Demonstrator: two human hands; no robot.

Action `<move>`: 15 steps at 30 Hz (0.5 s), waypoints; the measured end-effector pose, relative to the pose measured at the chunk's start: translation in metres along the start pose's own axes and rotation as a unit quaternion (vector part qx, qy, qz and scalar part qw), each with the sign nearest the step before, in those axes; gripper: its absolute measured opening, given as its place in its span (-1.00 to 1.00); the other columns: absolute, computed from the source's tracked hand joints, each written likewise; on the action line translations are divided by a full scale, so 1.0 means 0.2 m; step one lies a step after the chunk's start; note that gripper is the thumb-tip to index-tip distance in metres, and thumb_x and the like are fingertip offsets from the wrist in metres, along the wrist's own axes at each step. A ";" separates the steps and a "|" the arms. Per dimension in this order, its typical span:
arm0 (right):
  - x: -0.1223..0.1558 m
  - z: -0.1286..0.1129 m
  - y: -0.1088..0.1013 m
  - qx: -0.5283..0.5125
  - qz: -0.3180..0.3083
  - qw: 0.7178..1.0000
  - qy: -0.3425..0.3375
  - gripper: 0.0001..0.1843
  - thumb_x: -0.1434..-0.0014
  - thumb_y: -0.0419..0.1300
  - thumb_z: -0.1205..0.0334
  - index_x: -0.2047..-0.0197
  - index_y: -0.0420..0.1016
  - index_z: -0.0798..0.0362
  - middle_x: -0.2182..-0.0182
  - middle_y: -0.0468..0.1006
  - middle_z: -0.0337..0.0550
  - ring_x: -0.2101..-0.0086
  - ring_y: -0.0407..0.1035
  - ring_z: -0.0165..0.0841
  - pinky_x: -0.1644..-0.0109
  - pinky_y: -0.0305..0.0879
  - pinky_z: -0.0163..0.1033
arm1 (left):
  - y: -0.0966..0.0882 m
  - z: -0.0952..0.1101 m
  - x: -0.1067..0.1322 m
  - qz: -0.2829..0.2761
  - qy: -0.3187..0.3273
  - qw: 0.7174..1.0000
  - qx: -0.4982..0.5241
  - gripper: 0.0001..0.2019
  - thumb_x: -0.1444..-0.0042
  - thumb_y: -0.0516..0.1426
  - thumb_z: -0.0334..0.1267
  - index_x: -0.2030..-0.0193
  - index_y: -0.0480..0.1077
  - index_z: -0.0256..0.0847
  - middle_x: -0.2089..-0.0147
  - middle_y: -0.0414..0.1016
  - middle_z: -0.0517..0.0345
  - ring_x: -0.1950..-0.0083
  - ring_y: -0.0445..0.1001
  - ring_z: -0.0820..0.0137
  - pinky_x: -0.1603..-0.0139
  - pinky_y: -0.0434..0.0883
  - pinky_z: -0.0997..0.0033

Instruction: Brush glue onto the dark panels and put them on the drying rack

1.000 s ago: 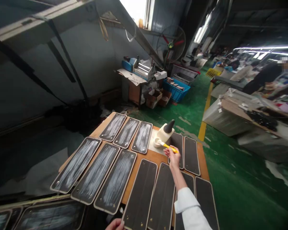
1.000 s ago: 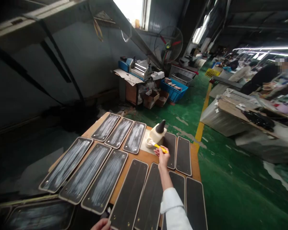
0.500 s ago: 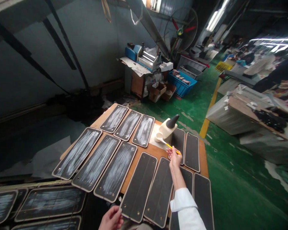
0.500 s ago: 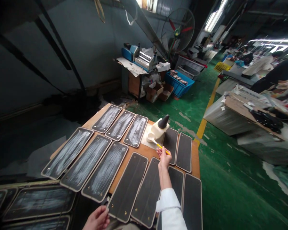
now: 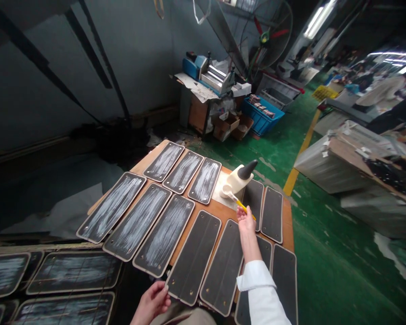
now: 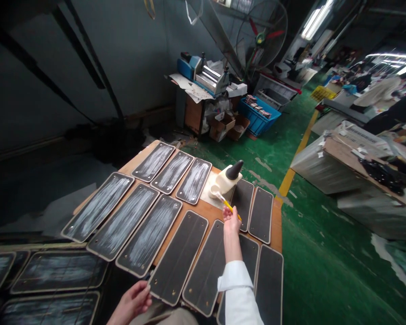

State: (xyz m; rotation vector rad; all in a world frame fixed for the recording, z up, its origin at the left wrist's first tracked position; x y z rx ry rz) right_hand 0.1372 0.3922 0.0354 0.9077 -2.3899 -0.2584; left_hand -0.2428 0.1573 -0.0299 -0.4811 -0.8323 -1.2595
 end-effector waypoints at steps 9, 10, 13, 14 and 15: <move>0.14 -0.14 0.10 0.086 -0.079 0.984 -0.134 -0.55 0.04 0.42 0.01 0.21 0.38 0.07 0.42 0.56 -0.20 0.42 0.53 -0.29 0.32 0.50 -0.23 | -0.01 -0.02 -0.03 0.001 -0.003 1.000 0.010 -0.49 0.33 0.38 0.13 0.40 0.43 -0.26 0.57 0.42 0.21 0.56 0.40 0.50 0.54 0.31 0.58; 0.16 -0.17 0.14 0.138 -0.098 0.968 -0.185 -0.55 0.02 0.40 -0.01 0.18 0.40 0.07 0.40 0.55 -0.19 0.42 0.52 -0.29 0.32 0.48 -0.23 | -0.01 -0.02 -0.03 0.003 -0.004 1.000 0.010 -0.49 0.34 0.38 0.13 0.40 0.43 -0.26 0.58 0.42 0.21 0.57 0.40 0.50 0.55 0.32 0.58; 0.23 -0.25 0.25 0.319 -0.155 0.871 -0.340 -0.66 -0.14 0.26 -0.02 0.16 0.46 0.07 0.29 0.54 -0.12 0.32 0.49 -0.28 0.19 0.43 -0.20 | -0.01 -0.02 -0.03 0.005 -0.002 1.000 0.011 -0.48 0.36 0.39 0.14 0.40 0.44 -0.26 0.57 0.42 0.21 0.57 0.41 0.49 0.55 0.32 0.58; 0.25 -0.26 0.27 0.370 -0.172 0.830 -0.381 -0.71 -0.20 0.21 0.02 0.15 0.48 0.06 0.26 0.52 -0.11 0.27 0.47 -0.26 0.14 0.40 -0.19 | -0.02 -0.02 -0.03 0.006 -0.002 1.000 0.010 -0.48 0.36 0.39 0.14 0.40 0.44 -0.26 0.57 0.43 0.21 0.57 0.41 0.49 0.55 0.32 0.57; 0.27 -0.27 0.30 0.411 -0.189 0.788 -0.417 -0.75 -0.25 0.15 0.06 0.14 0.49 0.05 0.24 0.51 -0.10 0.23 0.45 -0.26 0.09 0.37 -0.18 | -0.02 -0.02 -0.03 0.006 -0.002 1.000 0.007 -0.47 0.35 0.39 0.14 0.39 0.44 -0.26 0.57 0.43 0.20 0.56 0.41 0.49 0.54 0.33 0.57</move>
Point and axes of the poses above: each hand's wrist, its own x-axis away from the middle knuckle, its own y-axis out of the palm, z = x × y, the point moved 6 cm from there along -x, towards the middle knuckle
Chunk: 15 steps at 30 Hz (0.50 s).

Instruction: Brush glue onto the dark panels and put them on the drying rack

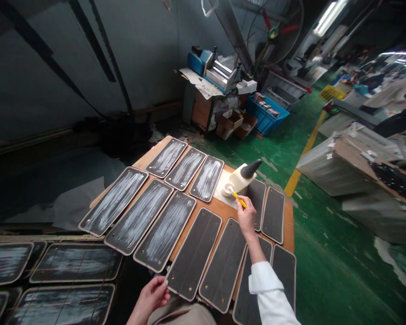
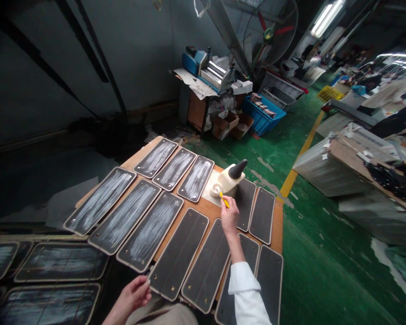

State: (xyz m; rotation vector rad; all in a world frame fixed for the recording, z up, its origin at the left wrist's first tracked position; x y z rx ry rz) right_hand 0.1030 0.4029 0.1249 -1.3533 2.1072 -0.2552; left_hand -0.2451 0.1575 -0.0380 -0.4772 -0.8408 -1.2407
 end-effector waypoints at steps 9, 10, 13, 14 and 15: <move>0.03 -0.04 0.08 0.219 -0.142 0.953 -0.151 -0.70 -0.33 -0.02 0.32 0.03 0.51 -0.01 0.21 0.48 -0.12 0.26 0.41 -0.32 0.24 0.29 -0.34 | 0.01 0.03 0.03 0.005 0.011 1.000 -0.010 -0.50 0.32 0.37 0.14 0.41 0.44 -0.27 0.57 0.44 0.18 0.56 0.42 0.46 0.53 0.33 0.53; 0.05 -0.05 0.07 0.222 -0.149 0.951 -0.154 -0.70 -0.33 -0.02 0.32 0.03 0.51 -0.01 0.20 0.48 -0.11 0.25 0.41 -0.31 0.23 0.29 -0.34 | 0.01 0.04 0.03 0.002 0.011 1.000 -0.011 -0.50 0.31 0.37 0.13 0.40 0.44 -0.27 0.56 0.45 0.18 0.55 0.43 0.46 0.52 0.34 0.53; 0.13 -0.10 0.02 0.193 -0.159 0.958 -0.140 -0.73 -0.36 -0.01 0.25 0.05 0.50 0.00 0.18 0.48 -0.09 0.22 0.42 -0.28 0.17 0.30 -0.29 | 0.01 0.05 0.04 -0.024 0.000 1.000 -0.009 -0.52 0.28 0.37 0.09 0.37 0.44 -0.27 0.53 0.46 0.18 0.52 0.44 0.47 0.48 0.37 0.52; 0.16 -0.13 0.00 0.171 -0.158 0.964 -0.129 -0.74 -0.37 -0.01 0.22 0.05 0.50 0.00 0.17 0.49 -0.09 0.20 0.42 -0.27 0.14 0.31 -0.26 | 0.01 0.05 0.04 -0.035 -0.004 0.999 -0.006 -0.53 0.27 0.38 0.07 0.36 0.44 -0.27 0.52 0.47 0.18 0.51 0.45 0.47 0.47 0.37 0.52; 0.20 -0.15 -0.02 0.146 -0.156 0.970 -0.114 -0.74 -0.38 0.00 0.19 0.05 0.49 0.00 0.17 0.49 -0.09 0.19 0.43 -0.26 0.11 0.31 -0.24 | 0.01 0.05 0.04 -0.044 -0.007 0.999 -0.004 -0.54 0.25 0.37 0.06 0.35 0.45 -0.27 0.50 0.47 0.18 0.50 0.46 0.47 0.46 0.38 0.52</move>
Point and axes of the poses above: each hand's wrist, its own x-axis away from the middle knuckle, its own y-axis out of the palm, z = x × y, the point moved 6 cm from there along -x, towards the middle knuckle
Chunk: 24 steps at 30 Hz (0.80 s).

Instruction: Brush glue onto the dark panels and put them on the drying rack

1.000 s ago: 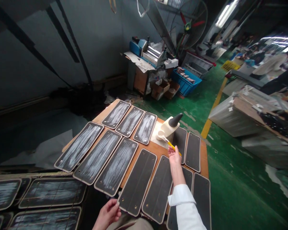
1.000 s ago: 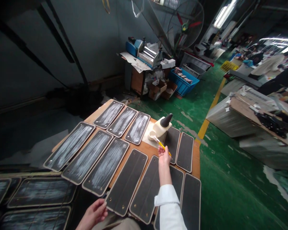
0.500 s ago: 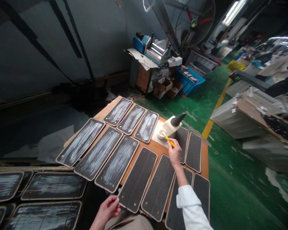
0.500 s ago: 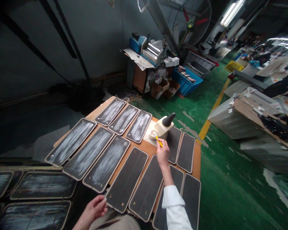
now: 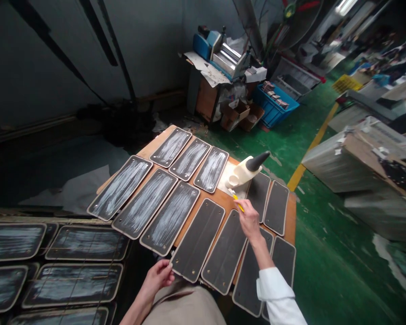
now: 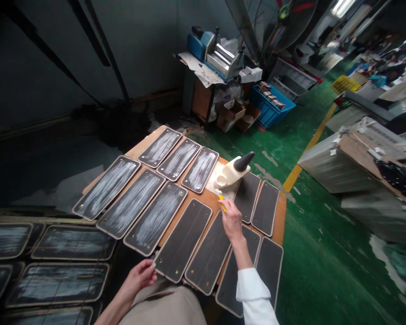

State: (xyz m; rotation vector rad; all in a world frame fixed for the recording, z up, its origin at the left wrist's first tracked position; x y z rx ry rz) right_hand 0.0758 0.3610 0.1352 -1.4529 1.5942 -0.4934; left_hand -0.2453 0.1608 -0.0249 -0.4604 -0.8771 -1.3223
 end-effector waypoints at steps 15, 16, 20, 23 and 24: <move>0.34 -0.26 0.08 -0.041 -0.048 0.996 0.060 -0.73 -0.39 0.00 0.15 -0.03 0.45 -0.03 0.15 0.51 -0.10 0.16 0.45 -0.28 0.09 0.32 -0.24 | -0.03 -0.05 -0.04 -0.016 -0.019 0.998 0.065 -0.63 0.01 0.32 -0.14 0.17 0.37 -0.31 0.40 0.58 0.05 0.38 0.58 0.40 0.27 0.54 0.47; 0.32 -0.26 0.09 -0.034 -0.049 0.997 0.056 -0.73 -0.40 0.00 0.15 -0.03 0.45 -0.02 0.15 0.51 -0.10 0.16 0.45 -0.27 0.09 0.32 -0.24 | -0.03 -0.06 -0.04 -0.015 -0.019 0.997 0.068 -0.65 -0.01 0.31 -0.16 0.16 0.36 -0.31 0.39 0.58 0.04 0.36 0.58 0.40 0.25 0.54 0.46; 0.29 -0.24 0.12 0.002 -0.061 0.997 0.048 -0.71 -0.41 -0.03 0.13 -0.03 0.45 0.00 0.15 0.50 -0.09 0.17 0.44 -0.27 0.09 0.32 -0.24 | -0.04 -0.07 -0.05 -0.013 -0.019 0.997 0.073 -0.72 -0.06 0.28 -0.23 0.16 0.36 -0.31 0.37 0.58 0.03 0.36 0.60 0.39 0.25 0.56 0.45; 0.28 -0.23 0.15 0.024 -0.075 0.996 0.046 -0.71 -0.41 -0.03 0.15 -0.03 0.44 0.01 0.15 0.50 -0.10 0.19 0.44 -0.29 0.09 0.32 -0.25 | -0.04 -0.08 -0.06 -0.019 -0.019 0.997 0.073 -0.76 -0.08 0.27 -0.24 0.17 0.37 -0.30 0.36 0.58 0.02 0.36 0.60 0.39 0.23 0.57 0.44; 0.28 -0.22 0.16 0.029 -0.079 0.995 0.046 -0.72 -0.41 -0.02 0.15 -0.04 0.44 0.01 0.15 0.50 -0.10 0.19 0.44 -0.29 0.09 0.32 -0.25 | -0.03 -0.09 -0.06 -0.021 -0.018 0.997 0.072 -0.76 -0.09 0.26 -0.24 0.18 0.37 -0.30 0.36 0.59 0.02 0.36 0.60 0.39 0.23 0.57 0.45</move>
Point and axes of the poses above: each hand's wrist, its own x-axis away from the middle knuckle, its own y-axis out of the palm, z = x × y, the point moved 6 cm from there along -x, towards the middle knuckle
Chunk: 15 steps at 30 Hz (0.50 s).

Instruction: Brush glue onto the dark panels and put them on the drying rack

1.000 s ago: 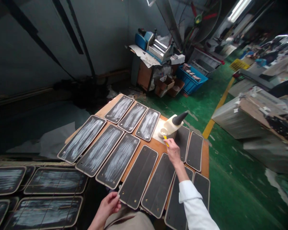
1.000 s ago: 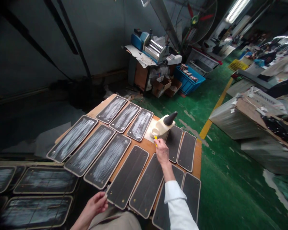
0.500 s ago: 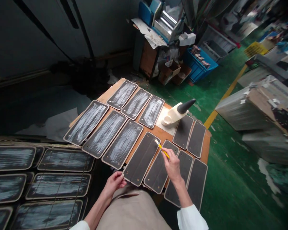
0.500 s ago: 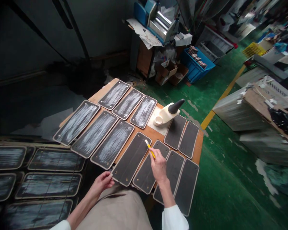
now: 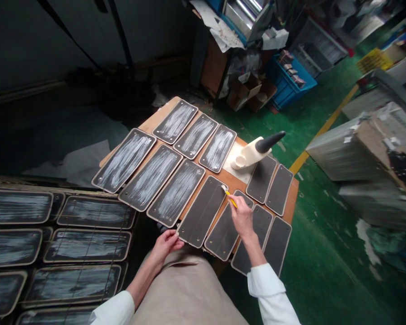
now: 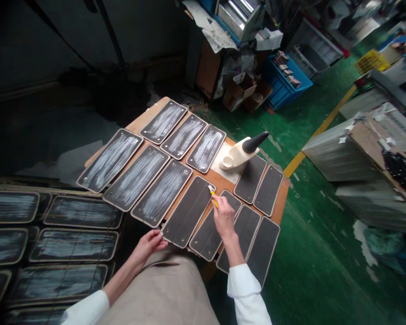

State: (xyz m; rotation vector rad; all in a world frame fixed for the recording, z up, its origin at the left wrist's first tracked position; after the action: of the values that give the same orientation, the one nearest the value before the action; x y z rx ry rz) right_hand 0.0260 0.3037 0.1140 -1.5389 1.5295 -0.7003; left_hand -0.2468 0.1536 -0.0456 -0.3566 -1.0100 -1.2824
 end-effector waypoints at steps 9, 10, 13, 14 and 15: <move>0.21 -0.14 0.04 -0.022 -0.074 0.997 -0.002 -0.74 -0.41 -0.02 0.22 -0.04 0.42 0.00 0.16 0.48 -0.09 0.22 0.45 -0.30 0.12 0.34 -0.26 | 0.00 0.00 0.00 0.005 -0.001 1.000 0.000 -0.77 -0.10 0.25 -0.25 0.17 0.36 -0.31 0.35 0.60 0.00 0.35 0.61 0.40 0.22 0.57 0.45; 0.26 -0.17 0.04 -0.029 -0.089 0.996 -0.002 -0.75 -0.41 -0.02 0.23 -0.04 0.42 0.00 0.16 0.48 -0.09 0.22 0.44 -0.30 0.12 0.34 -0.25 | 0.00 0.00 0.00 0.004 -0.001 1.000 0.002 -0.77 -0.10 0.26 -0.26 0.16 0.35 -0.31 0.34 0.60 0.00 0.34 0.61 0.40 0.22 0.57 0.45; 0.43 -0.26 0.07 -0.052 -0.136 0.989 -0.002 -0.75 -0.41 -0.03 0.25 -0.04 0.41 0.01 0.17 0.47 -0.09 0.23 0.43 -0.29 0.13 0.34 -0.24 | 0.00 0.00 0.00 0.004 -0.004 1.000 0.005 -0.77 -0.11 0.25 -0.26 0.16 0.35 -0.31 0.34 0.61 -0.01 0.34 0.61 0.40 0.22 0.57 0.46; 0.49 -0.29 0.09 -0.060 -0.153 0.986 -0.004 -0.75 -0.41 -0.04 0.25 -0.03 0.40 0.01 0.18 0.46 -0.08 0.23 0.43 -0.29 0.14 0.34 -0.23 | 0.00 0.00 0.00 0.004 -0.004 1.000 0.005 -0.77 -0.11 0.25 -0.27 0.16 0.35 -0.32 0.34 0.61 -0.01 0.34 0.61 0.40 0.21 0.57 0.46; 0.55 -0.33 0.10 -0.069 -0.169 0.983 -0.006 -0.76 -0.41 -0.04 0.25 -0.03 0.40 0.01 0.18 0.46 -0.08 0.23 0.43 -0.28 0.14 0.34 -0.22 | 0.00 0.00 0.00 0.005 -0.006 1.000 0.005 -0.77 -0.11 0.24 -0.27 0.16 0.35 -0.32 0.34 0.61 -0.01 0.34 0.61 0.40 0.22 0.57 0.46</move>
State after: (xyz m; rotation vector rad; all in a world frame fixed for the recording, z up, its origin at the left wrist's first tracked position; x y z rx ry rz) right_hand -0.0290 0.1870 0.1107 -1.9312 1.3422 -0.7853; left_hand -0.2466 0.1533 -0.0449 -0.3610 -1.0224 -1.2666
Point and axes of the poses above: each hand's wrist, its own x-axis away from the middle knuckle, its own y-axis out of the palm, z = x × y, the point moved 6 cm from there along -x, towards the middle knuckle
